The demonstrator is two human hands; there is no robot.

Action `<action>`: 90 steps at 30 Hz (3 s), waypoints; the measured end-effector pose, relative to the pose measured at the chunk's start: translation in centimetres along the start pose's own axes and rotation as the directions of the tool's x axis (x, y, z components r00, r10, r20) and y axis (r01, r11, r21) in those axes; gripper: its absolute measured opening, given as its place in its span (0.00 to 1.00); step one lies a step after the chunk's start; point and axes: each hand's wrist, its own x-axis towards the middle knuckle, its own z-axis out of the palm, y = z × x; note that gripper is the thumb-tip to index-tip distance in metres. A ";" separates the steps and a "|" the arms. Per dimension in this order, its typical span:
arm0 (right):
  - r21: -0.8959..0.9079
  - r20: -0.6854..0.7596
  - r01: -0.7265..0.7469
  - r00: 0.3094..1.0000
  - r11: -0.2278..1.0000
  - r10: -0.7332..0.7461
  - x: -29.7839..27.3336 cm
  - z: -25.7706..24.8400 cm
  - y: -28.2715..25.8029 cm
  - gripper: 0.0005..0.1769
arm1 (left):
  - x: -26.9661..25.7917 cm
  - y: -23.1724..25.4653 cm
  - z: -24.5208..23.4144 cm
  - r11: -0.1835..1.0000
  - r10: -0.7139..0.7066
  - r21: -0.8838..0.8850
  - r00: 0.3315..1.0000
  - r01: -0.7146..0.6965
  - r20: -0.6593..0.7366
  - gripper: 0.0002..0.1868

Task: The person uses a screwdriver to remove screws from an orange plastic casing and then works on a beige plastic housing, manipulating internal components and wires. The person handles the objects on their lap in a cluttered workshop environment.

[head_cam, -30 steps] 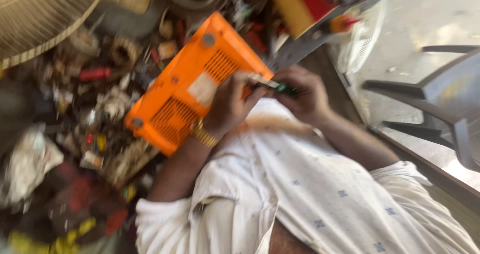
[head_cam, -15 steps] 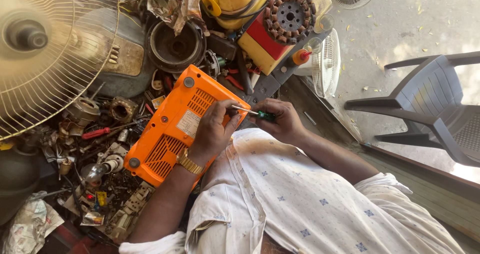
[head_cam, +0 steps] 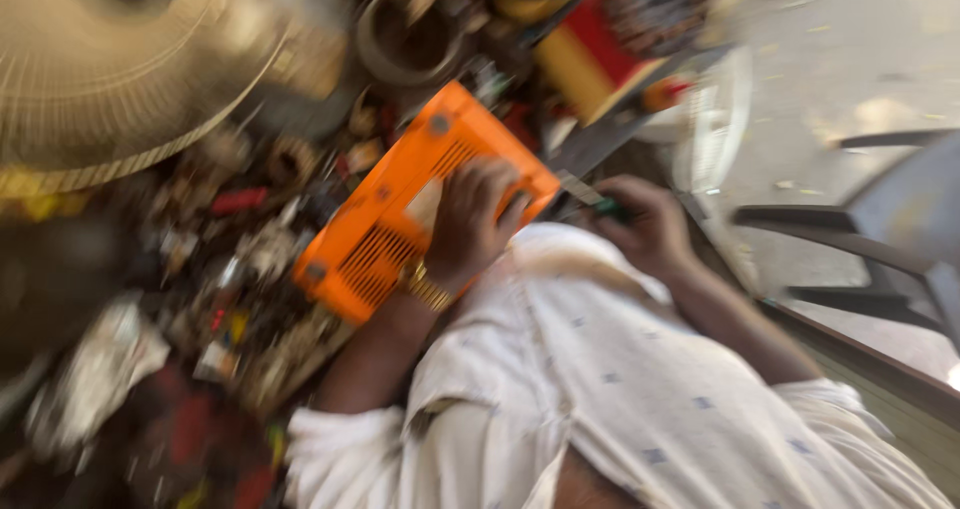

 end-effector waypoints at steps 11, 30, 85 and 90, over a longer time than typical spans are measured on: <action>-0.035 -0.081 -0.153 0.985 0.988 0.150 -2.1 -0.9 -1.0 0.07 | -0.5 1.0 -2.0 0.942 -0.179 0.305 0.977 0.138 0.111 0.27; 0.031 0.082 -0.193 0.978 0.981 0.190 1.0 -1.0 -1.6 0.06 | -0.4 1.1 -2.8 0.946 -0.237 0.265 0.955 0.185 0.178 0.26; -0.304 -0.112 -0.225 0.974 0.926 0.199 3.7 -2.3 -5.0 0.16 | -0.4 0.8 -2.5 0.947 -0.247 0.251 0.953 0.200 0.175 0.26; -0.506 0.004 0.099 0.994 0.857 -0.112 3.2 -4.6 -6.4 0.09 | -0.5 0.7 -2.7 0.944 -0.247 0.266 0.951 0.193 0.186 0.26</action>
